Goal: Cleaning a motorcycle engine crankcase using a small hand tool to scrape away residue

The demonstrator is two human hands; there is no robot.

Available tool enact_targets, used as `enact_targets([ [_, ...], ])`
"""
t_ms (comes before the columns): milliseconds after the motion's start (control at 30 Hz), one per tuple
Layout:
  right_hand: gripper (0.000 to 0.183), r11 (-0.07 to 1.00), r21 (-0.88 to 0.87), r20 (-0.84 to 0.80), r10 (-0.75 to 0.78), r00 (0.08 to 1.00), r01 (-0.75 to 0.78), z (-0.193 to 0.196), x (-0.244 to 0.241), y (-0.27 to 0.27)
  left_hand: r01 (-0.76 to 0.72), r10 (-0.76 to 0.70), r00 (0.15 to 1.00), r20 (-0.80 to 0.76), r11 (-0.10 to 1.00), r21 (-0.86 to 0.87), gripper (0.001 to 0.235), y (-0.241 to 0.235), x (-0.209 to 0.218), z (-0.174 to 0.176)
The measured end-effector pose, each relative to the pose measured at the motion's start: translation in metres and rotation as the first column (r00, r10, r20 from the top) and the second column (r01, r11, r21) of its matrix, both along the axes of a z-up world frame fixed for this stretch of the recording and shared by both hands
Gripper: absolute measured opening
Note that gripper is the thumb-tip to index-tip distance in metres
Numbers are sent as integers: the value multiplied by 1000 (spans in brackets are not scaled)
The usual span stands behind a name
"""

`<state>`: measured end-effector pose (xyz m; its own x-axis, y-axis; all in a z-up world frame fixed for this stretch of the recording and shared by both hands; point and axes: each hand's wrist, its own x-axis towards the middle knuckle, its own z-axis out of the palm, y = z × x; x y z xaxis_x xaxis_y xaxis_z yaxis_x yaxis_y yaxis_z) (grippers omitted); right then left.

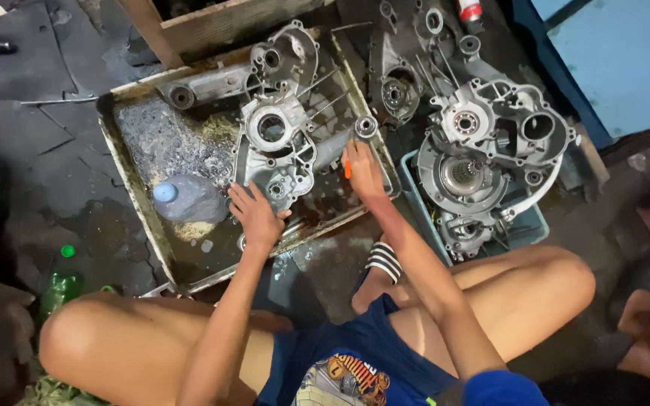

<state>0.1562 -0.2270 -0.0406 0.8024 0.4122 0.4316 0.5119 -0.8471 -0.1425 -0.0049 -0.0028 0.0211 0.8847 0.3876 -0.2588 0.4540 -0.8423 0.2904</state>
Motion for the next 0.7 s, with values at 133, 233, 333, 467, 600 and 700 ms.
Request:
enact_targets([
  [133, 20, 991, -119, 54, -62, 997, 68, -23, 4, -4, -1, 2, 1000, -9, 1000, 30, 121, 0, 4, -5],
  [233, 20, 999, 42, 52, -17, 998, 14, -29, 9, -12, 11, -11, 1000, 10, 1000, 17, 121, -2, -3, -9],
  [333, 25, 999, 29, 109, 21, 994, -24, -36, 15, -19, 4, -4, 1000, 23, 1000, -8, 120, -1, 2, -1],
  [467, 17, 983, 182, 100, -30, 995, 12, -29, 1, -21, -5, 5, 1000, 5, 1000, 8, 119, -2, -2, 2],
  [600, 16, 934, 355, 81, 10, 997, -38, -10, -23, -30, -1, 1, 1000, 17, 1000, 11, 118, 1, 2, -10],
  [700, 11, 788, 616, -48, 21, 999, 13, 16, -27, -39, -7, 7, 1000, 18, 1000, 3, 119, -2, 3, 3],
])
